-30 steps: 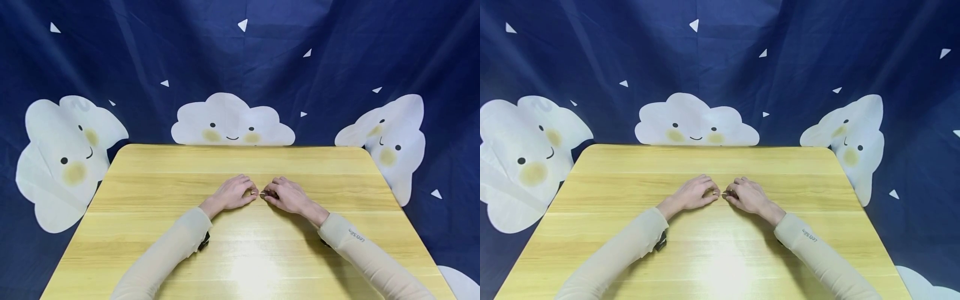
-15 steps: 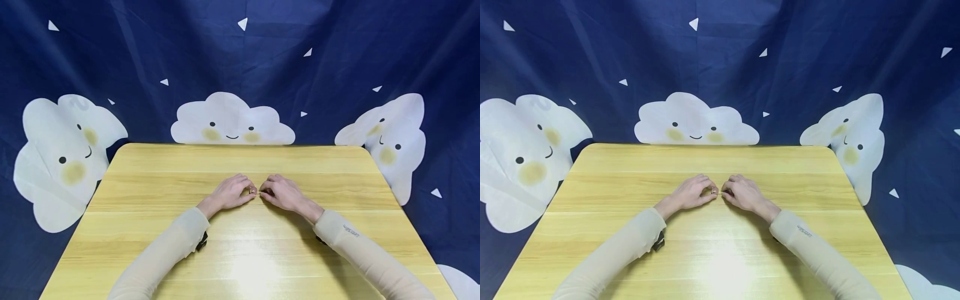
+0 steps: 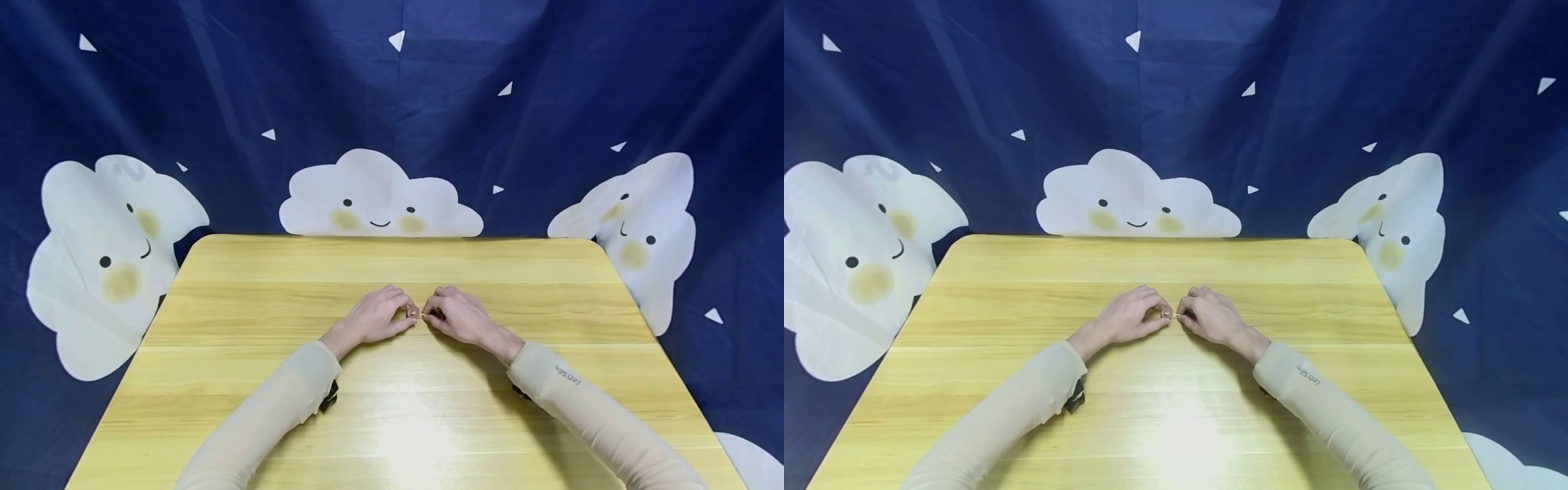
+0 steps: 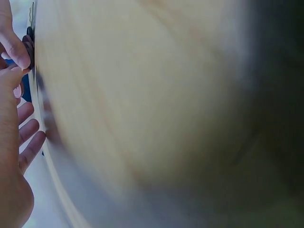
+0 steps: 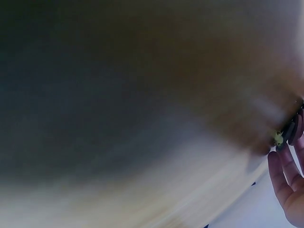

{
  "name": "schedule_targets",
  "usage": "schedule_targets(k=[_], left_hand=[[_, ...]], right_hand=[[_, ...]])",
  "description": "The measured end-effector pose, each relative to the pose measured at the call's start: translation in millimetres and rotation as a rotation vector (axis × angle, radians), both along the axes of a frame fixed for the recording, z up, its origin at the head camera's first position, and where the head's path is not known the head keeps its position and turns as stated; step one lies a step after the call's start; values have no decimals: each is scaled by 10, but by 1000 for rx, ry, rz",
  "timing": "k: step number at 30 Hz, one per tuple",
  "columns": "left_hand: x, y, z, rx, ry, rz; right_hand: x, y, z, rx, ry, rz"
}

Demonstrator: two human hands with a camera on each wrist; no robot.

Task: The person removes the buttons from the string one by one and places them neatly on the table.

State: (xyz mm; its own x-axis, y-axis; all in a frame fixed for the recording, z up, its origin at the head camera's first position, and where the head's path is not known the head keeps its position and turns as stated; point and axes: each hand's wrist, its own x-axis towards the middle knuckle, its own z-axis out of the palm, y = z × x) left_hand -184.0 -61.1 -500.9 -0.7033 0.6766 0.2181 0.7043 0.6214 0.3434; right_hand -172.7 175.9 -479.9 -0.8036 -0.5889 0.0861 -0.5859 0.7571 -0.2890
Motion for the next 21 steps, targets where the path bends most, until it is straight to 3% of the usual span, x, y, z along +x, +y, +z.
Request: schedule_targets(k=[21], left_hand=[[39, -84, 20, 21, -9, 34]], right_hand=[[8, -3, -26, -8, 30, 3]])
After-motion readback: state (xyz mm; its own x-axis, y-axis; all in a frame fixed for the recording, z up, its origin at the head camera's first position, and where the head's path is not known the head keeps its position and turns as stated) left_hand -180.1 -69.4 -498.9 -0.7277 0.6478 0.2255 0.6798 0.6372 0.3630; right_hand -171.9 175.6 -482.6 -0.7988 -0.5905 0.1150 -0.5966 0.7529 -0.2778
